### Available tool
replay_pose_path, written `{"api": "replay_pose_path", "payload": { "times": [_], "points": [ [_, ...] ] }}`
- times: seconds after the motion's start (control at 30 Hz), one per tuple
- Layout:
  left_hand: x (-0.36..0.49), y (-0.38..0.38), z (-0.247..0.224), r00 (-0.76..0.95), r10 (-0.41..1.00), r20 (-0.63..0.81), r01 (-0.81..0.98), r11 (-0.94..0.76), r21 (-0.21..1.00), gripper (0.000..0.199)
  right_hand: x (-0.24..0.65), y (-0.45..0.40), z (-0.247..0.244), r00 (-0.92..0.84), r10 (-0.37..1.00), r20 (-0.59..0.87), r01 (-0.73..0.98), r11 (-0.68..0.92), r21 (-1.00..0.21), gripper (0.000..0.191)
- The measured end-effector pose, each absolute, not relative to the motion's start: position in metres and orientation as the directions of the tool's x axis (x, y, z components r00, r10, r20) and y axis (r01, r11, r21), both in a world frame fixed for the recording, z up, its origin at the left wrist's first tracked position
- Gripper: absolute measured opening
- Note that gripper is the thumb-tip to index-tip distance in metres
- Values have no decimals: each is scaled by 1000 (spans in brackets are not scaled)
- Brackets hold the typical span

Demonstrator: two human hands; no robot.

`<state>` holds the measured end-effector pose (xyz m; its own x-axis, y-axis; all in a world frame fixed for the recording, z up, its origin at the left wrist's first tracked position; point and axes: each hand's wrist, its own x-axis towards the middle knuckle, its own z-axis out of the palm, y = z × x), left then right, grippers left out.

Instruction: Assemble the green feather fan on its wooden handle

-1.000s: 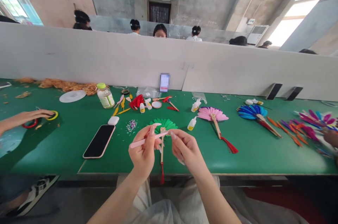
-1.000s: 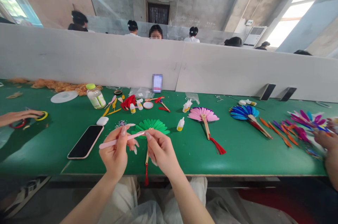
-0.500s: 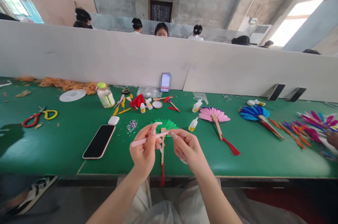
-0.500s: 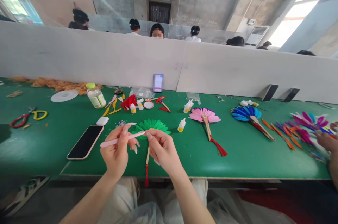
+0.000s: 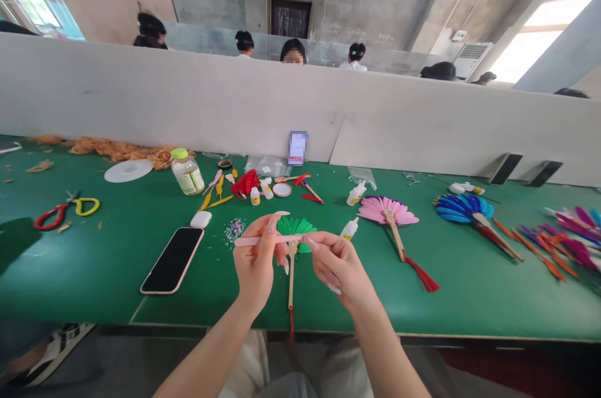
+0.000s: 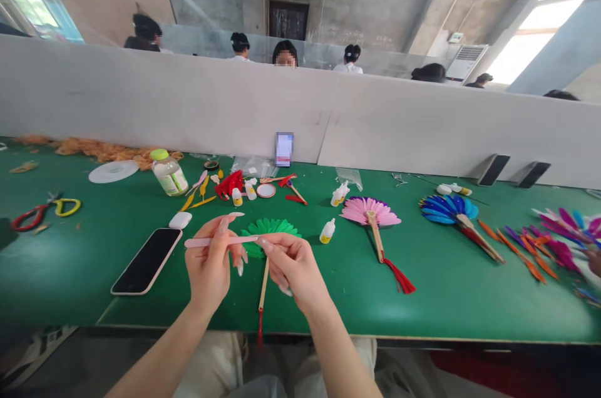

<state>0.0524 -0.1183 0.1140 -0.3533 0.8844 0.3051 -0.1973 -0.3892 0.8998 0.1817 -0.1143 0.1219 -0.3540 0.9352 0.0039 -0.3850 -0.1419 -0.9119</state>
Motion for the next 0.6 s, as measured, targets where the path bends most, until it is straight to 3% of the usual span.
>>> {"api": "replay_pose_path", "payload": {
  "times": [0.6],
  "points": [
    [45,-45,99,-197,956,217,-372,-277,886,23,190,-50,108,-362,932,-10,-213,-93,-973,24]
  ]
}}
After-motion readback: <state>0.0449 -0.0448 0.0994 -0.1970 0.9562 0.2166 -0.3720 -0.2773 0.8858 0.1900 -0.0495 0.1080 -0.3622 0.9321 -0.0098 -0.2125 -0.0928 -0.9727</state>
